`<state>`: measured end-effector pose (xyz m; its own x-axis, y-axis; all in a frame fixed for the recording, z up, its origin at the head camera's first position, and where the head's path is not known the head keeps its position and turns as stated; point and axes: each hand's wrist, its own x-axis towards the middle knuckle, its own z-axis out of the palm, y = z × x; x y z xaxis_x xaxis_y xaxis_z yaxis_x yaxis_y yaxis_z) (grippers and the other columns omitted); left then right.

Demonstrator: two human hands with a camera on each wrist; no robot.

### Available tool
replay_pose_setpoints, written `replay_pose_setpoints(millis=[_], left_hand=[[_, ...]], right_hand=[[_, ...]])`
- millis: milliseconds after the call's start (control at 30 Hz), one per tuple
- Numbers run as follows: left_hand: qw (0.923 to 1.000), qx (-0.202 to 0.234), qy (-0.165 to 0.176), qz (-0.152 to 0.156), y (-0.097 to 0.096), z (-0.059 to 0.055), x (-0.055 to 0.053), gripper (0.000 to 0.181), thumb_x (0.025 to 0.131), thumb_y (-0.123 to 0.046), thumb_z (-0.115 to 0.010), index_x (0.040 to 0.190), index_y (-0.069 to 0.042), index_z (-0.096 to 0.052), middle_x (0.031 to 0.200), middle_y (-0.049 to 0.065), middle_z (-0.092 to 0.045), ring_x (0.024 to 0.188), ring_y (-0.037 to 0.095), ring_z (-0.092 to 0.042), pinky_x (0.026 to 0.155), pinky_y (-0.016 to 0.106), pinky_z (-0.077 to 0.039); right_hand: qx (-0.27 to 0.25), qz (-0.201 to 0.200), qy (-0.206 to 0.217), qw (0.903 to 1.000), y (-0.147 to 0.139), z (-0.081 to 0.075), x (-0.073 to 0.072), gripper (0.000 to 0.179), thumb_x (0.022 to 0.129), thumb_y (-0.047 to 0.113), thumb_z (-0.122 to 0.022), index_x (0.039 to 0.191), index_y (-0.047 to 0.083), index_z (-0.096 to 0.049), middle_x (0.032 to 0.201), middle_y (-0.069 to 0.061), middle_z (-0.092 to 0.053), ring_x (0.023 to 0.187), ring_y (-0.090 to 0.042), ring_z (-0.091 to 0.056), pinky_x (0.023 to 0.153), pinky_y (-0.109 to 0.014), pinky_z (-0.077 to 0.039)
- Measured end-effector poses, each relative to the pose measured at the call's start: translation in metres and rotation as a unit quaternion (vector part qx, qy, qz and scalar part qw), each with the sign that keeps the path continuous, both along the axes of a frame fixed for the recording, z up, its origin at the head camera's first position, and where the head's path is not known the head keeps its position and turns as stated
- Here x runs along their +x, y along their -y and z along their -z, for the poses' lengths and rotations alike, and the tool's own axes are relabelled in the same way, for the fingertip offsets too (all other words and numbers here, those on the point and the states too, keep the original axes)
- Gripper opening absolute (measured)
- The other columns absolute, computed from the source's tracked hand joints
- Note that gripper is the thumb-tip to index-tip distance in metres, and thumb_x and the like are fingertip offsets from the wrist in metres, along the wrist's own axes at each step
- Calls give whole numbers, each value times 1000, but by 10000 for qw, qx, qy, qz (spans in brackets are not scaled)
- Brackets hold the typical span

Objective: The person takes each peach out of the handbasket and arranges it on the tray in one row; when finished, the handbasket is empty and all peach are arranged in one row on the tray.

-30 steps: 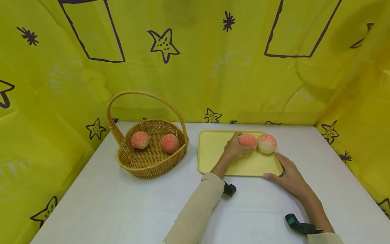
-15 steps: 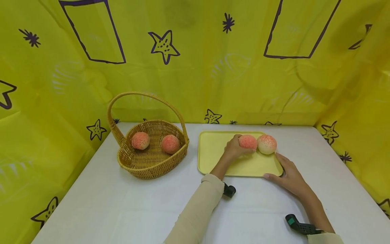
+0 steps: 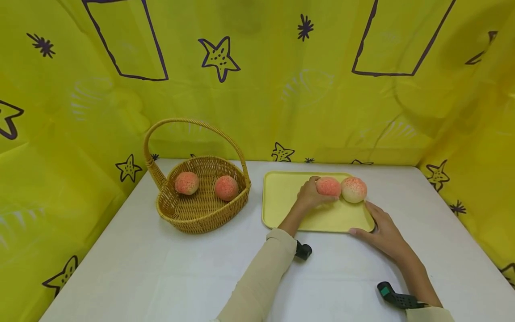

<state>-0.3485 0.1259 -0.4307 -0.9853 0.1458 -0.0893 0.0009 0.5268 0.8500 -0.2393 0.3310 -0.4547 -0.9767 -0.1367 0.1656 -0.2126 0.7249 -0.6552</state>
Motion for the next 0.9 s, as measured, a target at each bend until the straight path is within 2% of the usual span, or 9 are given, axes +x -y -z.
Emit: replay_pose_setpoints(millis=[333,533,700,900], left_hand=[[9998,-130,84,117,6,-4,4,83,72,-39,-87,140,-19,-45,131,6,-56,121,24,-53,101,43,-42],[9987,313,389,83,13,-10,9,86,72,-36,-87,143,-18,-41,134,9,-53,121,25,-53,100,43,-47],[9972,526,460,257,23,-12,13,86,74,-35,-86,145,-17,-39,135,12,-53,122,27,-53,99,42,-48],[9964,490,381,579,41,-15,22,84,78,-36,-82,146,-16,-39,140,15,-50,130,31,-50,102,45,-47]], right_hand=[[7,-48,-124,9999,-1,2,-1,99,82,33,-78,154,-3,-19,150,-38,-26,135,-60,-24,104,-74,-20],[-60,-153,-275,9995,-1,3,-2,98,81,30,-79,154,-1,-21,150,-37,-28,135,-59,-26,105,-73,-21],[-128,-175,-368,9991,-1,2,0,97,81,29,-80,154,-1,-22,149,-37,-30,134,-59,-27,104,-73,-22],[-46,-104,-217,9997,0,1,0,99,82,32,-78,155,0,-19,150,-37,-26,135,-60,-24,104,-74,-20]])
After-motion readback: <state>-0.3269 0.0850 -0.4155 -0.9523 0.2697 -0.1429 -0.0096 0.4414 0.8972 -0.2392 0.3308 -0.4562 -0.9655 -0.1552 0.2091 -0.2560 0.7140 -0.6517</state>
